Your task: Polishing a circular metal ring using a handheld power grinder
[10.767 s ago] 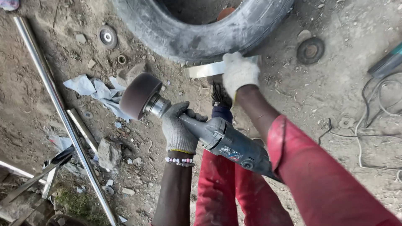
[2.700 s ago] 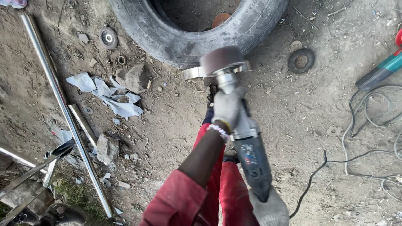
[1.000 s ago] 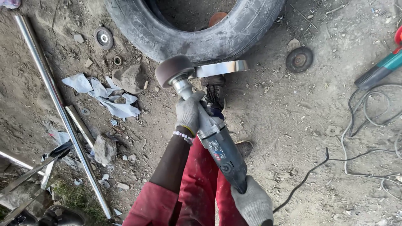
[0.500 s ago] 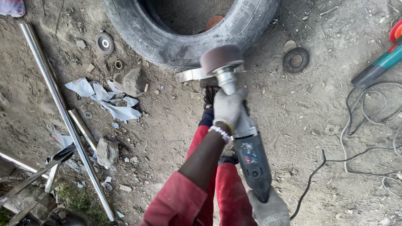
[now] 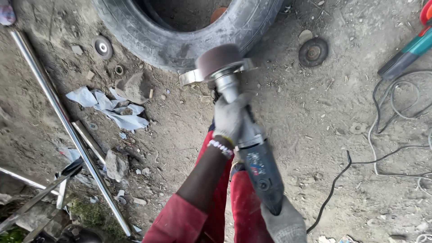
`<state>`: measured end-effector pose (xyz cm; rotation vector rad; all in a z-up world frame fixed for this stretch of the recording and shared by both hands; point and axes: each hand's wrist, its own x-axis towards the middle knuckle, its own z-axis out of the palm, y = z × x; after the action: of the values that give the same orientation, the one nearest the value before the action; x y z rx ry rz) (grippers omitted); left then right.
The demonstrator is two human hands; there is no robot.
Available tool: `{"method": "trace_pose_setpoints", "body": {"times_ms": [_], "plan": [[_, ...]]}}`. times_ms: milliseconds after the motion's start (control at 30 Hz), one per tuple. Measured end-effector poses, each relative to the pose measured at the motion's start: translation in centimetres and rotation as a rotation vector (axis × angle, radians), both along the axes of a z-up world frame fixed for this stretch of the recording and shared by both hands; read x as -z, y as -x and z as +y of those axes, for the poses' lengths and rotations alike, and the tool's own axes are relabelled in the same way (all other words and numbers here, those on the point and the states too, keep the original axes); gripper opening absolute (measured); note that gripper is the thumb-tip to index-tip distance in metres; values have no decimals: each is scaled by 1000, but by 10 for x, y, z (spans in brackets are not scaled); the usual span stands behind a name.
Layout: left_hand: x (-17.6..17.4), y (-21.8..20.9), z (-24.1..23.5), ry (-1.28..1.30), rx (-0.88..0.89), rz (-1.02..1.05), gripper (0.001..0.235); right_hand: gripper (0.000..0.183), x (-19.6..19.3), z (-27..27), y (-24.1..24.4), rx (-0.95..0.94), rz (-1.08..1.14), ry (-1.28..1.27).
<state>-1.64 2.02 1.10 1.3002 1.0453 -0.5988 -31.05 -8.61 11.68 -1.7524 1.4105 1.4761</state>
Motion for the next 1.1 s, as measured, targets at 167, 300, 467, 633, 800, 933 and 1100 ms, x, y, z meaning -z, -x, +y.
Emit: {"method": "trace_pose_setpoints", "body": {"times_ms": [167, 300, 467, 633, 800, 933, 1100], "plan": [[-26, -13, 56, -197, -44, 154, 31, 47, -2, 11, -32, -168, 96, -250], [-25, -21, 62, -233, -102, 90, 32, 39, -2, 21, -36, -173, 34, -233], [-18, -15, 34, -226, 49, 113, 33, 50, 2, 8, -28, -97, 94, -186], [9, -9, -28, -8, -20, 37, 28, 45, -5, -16, -32, 31, 53, -74], [19, -17, -59, 53, 21, 61, 29, 38, 1, -26, -33, 136, 48, -16], [16, -13, -32, 94, -7, 31, 23, 44, 8, -13, -15, 15, 20, -27], [-12, -18, 36, -129, 24, 140, 31, 43, -5, 7, -46, -49, 128, -210]]}}
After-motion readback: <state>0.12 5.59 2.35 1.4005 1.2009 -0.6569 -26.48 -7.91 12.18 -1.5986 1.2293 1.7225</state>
